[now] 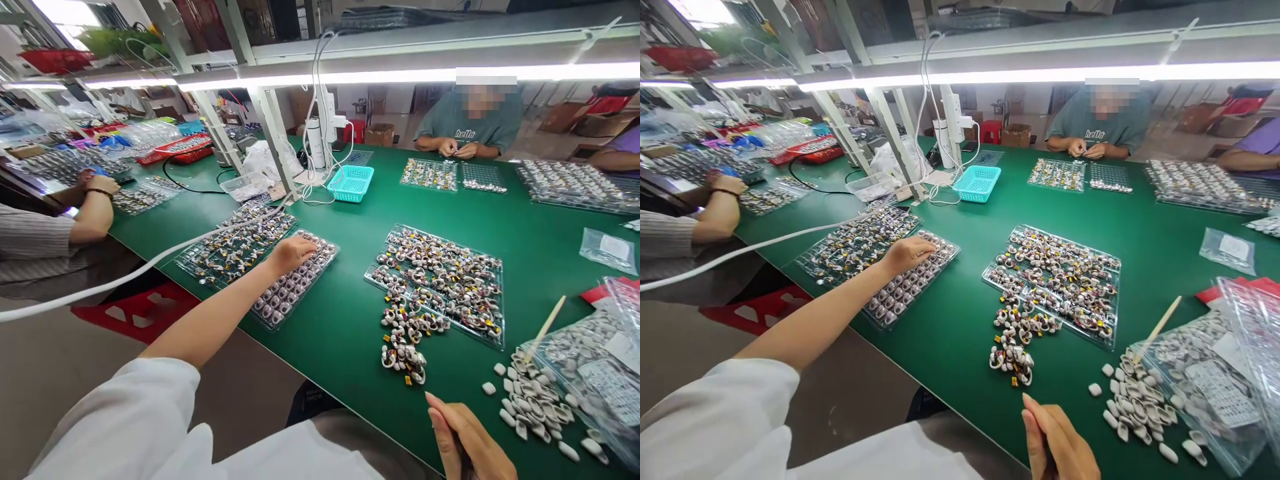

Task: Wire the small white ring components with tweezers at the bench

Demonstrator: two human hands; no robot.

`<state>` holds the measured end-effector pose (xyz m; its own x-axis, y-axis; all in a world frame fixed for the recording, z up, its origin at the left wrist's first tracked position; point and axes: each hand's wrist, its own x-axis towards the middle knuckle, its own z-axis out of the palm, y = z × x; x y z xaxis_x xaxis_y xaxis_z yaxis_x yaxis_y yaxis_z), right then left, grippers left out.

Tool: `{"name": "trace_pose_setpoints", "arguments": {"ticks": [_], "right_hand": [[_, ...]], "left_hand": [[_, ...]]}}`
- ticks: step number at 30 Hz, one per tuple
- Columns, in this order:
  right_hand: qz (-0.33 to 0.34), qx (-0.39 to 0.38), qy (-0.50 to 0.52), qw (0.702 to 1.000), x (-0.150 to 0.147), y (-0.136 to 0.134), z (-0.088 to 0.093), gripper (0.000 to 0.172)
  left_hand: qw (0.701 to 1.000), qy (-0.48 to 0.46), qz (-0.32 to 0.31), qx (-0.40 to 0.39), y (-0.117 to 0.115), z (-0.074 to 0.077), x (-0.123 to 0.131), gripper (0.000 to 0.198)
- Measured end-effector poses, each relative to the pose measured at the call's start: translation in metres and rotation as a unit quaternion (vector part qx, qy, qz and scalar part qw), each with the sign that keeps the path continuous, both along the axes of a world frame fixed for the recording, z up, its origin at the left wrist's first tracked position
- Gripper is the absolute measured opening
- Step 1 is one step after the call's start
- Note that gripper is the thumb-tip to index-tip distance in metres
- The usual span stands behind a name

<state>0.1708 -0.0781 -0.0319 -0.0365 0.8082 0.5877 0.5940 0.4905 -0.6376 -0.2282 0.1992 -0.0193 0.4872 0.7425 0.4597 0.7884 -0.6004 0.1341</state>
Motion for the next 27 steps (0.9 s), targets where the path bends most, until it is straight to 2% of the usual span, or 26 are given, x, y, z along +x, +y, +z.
{"name": "trace_pose_setpoints", "arguments": {"ticks": [3,5,7,9,10,12,14,16,18,20,22,27], "right_hand": [[0.031,0.014,-0.019,0.999,0.006,0.004,0.006,0.036],[0.026,-0.01,-0.02,0.999,0.011,0.005,0.009,0.035],[-0.009,-0.029,-0.019,0.999,0.018,0.004,0.011,0.032],[-0.063,-0.043,-0.014,0.997,0.025,0.005,0.013,0.026],[-0.086,-0.053,-0.012,0.995,0.027,0.006,0.014,0.024],[-0.108,-0.096,-0.019,0.989,0.027,0.011,0.015,0.019],[-0.094,-0.169,-0.053,0.98,0.023,0.019,0.017,0.018],[-0.07,-0.245,-0.111,0.961,0.014,0.029,0.017,0.018],[-0.059,-0.291,-0.167,0.94,0.006,0.037,0.017,0.016],[-0.055,-0.311,-0.197,0.928,-0.001,0.041,0.015,0.011],[-0.057,-0.315,-0.199,0.926,-0.005,0.04,0.011,0.008],[-0.079,-0.306,-0.126,0.94,-0.009,0.033,0.006,0.014]], "left_hand": [[0.999,0.016,-0.025,-0.016,-0.001,0.007,-0.002,0.022],[0.999,0.012,-0.037,-0.028,-0.003,0.012,-0.002,0.024],[0.999,0.029,-0.027,-0.017,-0.012,0.016,0.003,0.027],[0.999,0.032,-0.006,0.004,-0.032,0.021,0.019,0.027],[1.0,0.012,-0.004,0.015,-0.048,0.023,0.033,0.027],[0.998,-0.043,-0.038,0.005,-0.088,0.027,0.069,0.026],[0.985,-0.075,-0.147,-0.055,-0.129,0.025,0.113,0.025],[0.964,-0.08,-0.236,-0.095,-0.16,0.017,0.155,0.028],[0.957,-0.083,-0.252,-0.119,-0.177,0.005,0.187,0.032],[0.96,-0.084,-0.234,-0.126,-0.181,-0.008,0.208,0.03],[0.965,-0.09,-0.214,-0.123,-0.179,-0.018,0.217,0.028],[0.963,-0.133,-0.2,-0.123,-0.175,-0.024,0.218,0.023]]}}
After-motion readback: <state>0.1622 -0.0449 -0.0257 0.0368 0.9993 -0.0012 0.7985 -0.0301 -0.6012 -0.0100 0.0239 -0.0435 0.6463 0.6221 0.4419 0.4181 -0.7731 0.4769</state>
